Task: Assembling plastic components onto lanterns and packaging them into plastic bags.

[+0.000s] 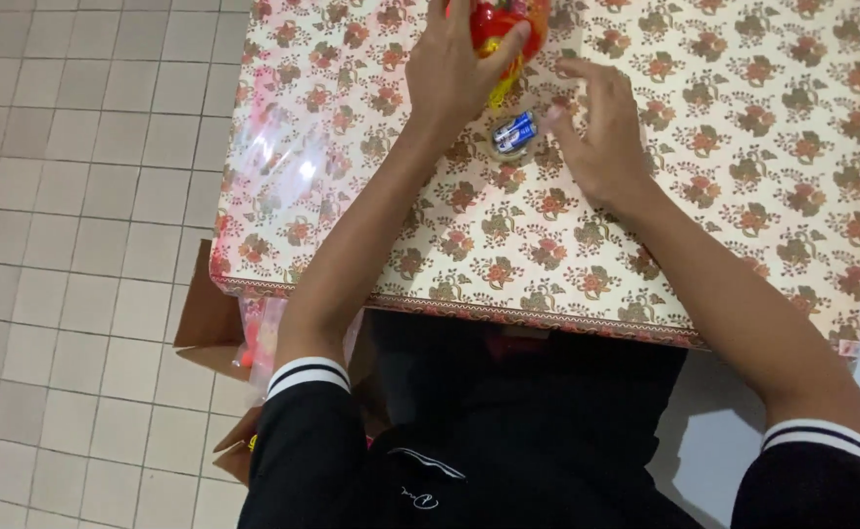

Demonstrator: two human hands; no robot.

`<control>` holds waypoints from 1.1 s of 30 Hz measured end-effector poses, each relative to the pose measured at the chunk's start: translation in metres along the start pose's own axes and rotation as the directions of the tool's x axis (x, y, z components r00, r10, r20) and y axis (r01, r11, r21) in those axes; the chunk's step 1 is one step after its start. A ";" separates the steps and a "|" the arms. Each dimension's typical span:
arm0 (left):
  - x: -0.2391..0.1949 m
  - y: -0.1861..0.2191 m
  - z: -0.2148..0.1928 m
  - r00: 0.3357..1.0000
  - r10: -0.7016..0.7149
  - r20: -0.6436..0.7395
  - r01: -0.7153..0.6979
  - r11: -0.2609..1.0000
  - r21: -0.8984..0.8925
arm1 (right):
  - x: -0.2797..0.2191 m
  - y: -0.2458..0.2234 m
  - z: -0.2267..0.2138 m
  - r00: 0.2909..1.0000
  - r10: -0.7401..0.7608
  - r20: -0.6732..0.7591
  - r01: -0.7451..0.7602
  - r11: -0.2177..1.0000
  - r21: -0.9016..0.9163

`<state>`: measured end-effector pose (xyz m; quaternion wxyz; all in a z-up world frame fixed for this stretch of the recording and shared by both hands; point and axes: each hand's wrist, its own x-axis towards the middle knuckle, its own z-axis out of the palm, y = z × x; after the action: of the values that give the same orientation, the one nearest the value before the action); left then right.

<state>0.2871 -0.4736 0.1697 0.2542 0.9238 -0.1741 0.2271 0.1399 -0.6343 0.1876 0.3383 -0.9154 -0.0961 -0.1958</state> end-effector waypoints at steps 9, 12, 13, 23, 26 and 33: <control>-0.025 0.020 -0.023 0.938 0.332 0.095 -0.249 0.841 -0.481 | 0.015 0.057 0.010 0.970 0.190 -0.151 -0.064 0.801 0.595; -0.022 0.017 -0.018 0.895 0.417 0.159 -0.270 0.790 -0.550 | 0.021 0.083 0.006 0.933 0.168 -0.317 -0.046 0.932 0.359; -0.019 0.011 -0.012 0.898 0.437 0.059 -0.364 0.809 -0.462 | 0.022 0.092 0.006 0.934 0.196 -0.299 -0.152 0.975 0.163; 0.012 -0.067 0.000 0.991 0.085 0.107 -0.103 0.979 0.178 | 0.042 0.087 -0.025 0.877 -0.290 -0.384 0.224 0.952 -0.209; 0.011 -0.053 -0.027 0.973 0.150 0.175 -0.150 0.989 -0.014 | 0.030 0.120 -0.044 0.943 -0.086 -0.320 0.017 0.977 -0.213; 0.000 -0.037 -0.035 0.874 0.411 0.259 -0.374 0.909 -0.183 | 0.008 0.109 -0.056 0.861 -0.194 -0.470 0.024 0.939 -0.344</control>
<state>0.2913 -0.4240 0.1822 0.2326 0.8743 -0.4078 0.1235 0.1648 -0.7527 0.1660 0.1835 -0.8700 -0.0245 -0.4570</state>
